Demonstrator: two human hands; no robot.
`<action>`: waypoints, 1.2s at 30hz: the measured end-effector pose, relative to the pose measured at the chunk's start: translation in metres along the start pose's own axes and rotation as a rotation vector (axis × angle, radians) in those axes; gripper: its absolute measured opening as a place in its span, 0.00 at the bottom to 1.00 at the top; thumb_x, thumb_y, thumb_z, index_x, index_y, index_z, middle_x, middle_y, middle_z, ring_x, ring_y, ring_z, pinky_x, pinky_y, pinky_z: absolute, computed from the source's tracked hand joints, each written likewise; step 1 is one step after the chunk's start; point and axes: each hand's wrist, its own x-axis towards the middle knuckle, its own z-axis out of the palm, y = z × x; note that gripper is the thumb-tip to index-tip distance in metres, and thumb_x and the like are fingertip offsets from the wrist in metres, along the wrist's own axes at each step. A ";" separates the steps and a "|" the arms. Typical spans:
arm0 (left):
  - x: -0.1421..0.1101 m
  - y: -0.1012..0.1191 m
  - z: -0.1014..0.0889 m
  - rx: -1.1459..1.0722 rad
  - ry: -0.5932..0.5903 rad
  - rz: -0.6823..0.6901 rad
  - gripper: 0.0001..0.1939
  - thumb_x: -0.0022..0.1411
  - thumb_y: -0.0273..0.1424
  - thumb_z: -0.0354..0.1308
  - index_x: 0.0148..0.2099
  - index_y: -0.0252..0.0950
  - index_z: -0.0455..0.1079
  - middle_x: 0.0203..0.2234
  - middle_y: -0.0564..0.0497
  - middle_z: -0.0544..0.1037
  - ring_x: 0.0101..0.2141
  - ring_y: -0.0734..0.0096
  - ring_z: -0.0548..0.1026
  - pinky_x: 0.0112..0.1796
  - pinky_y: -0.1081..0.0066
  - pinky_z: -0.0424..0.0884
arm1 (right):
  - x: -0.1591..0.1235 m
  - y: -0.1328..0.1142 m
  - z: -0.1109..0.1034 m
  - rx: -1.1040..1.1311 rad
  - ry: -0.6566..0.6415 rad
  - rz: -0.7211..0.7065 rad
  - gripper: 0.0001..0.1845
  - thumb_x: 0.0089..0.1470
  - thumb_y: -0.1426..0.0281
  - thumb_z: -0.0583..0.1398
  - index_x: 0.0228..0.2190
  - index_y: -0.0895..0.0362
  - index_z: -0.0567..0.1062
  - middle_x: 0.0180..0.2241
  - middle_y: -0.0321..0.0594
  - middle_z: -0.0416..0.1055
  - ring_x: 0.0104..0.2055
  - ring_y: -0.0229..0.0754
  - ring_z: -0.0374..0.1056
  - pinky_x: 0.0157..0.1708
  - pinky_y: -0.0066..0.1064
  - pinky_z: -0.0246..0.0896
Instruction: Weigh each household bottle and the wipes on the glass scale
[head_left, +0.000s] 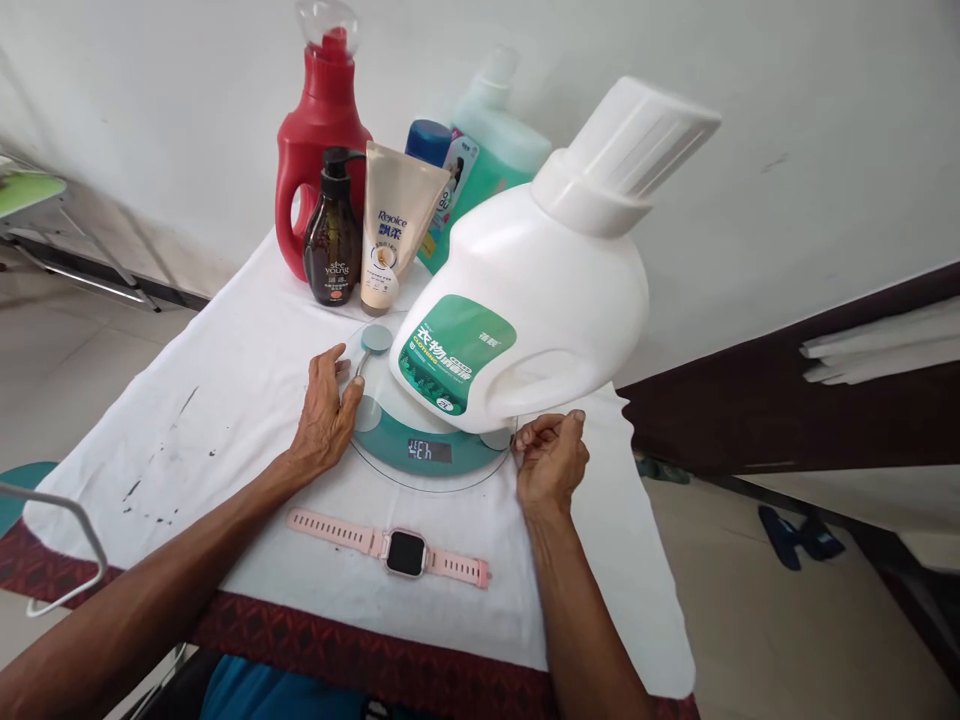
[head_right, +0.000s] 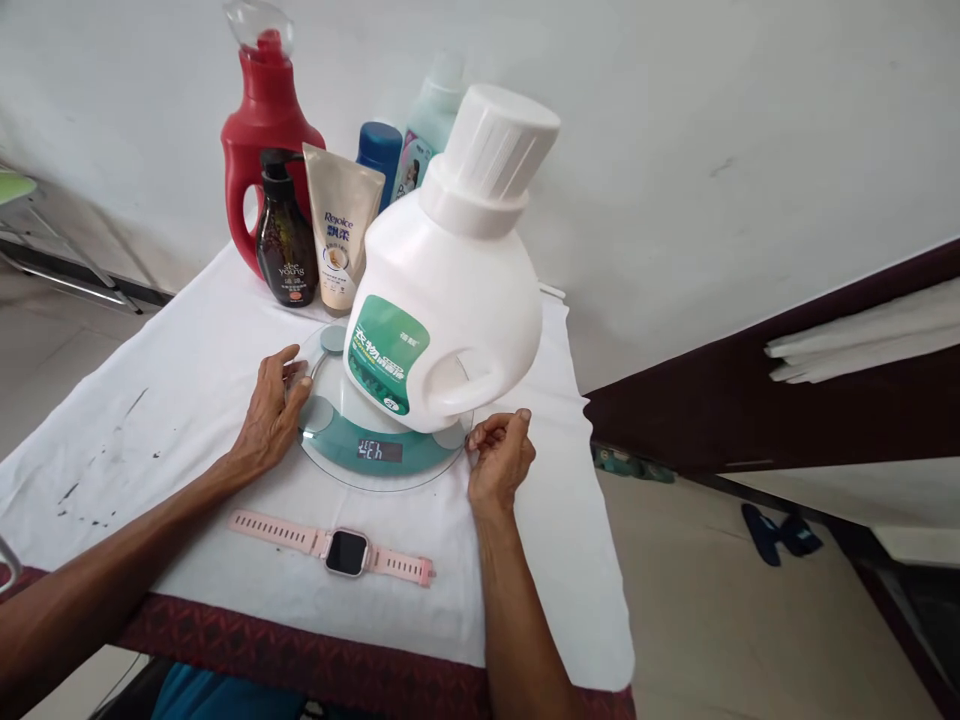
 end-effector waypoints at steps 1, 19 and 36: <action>0.000 0.000 0.000 0.007 -0.003 -0.002 0.28 0.73 0.47 0.48 0.67 0.36 0.56 0.60 0.36 0.66 0.58 0.51 0.73 0.61 0.38 0.68 | 0.000 0.000 -0.001 0.005 0.000 -0.002 0.38 0.49 0.32 0.61 0.18 0.55 0.68 0.14 0.31 0.60 0.18 0.34 0.60 0.19 0.27 0.55; 0.000 0.008 -0.001 0.017 0.004 -0.077 0.33 0.72 0.53 0.47 0.67 0.34 0.58 0.60 0.34 0.67 0.59 0.47 0.73 0.61 0.38 0.68 | 0.005 -0.050 0.009 0.033 -0.013 -0.215 0.35 0.52 0.33 0.60 0.28 0.55 0.73 0.26 0.35 0.71 0.29 0.38 0.68 0.32 0.30 0.65; -0.011 -0.002 0.017 0.148 0.080 0.008 0.34 0.73 0.50 0.48 0.73 0.40 0.55 0.73 0.39 0.56 0.73 0.43 0.55 0.69 0.34 0.56 | 0.033 -0.118 0.058 0.134 -0.332 -0.138 0.28 0.40 0.53 0.77 0.17 0.51 0.65 0.13 0.27 0.53 0.16 0.33 0.48 0.16 0.31 0.53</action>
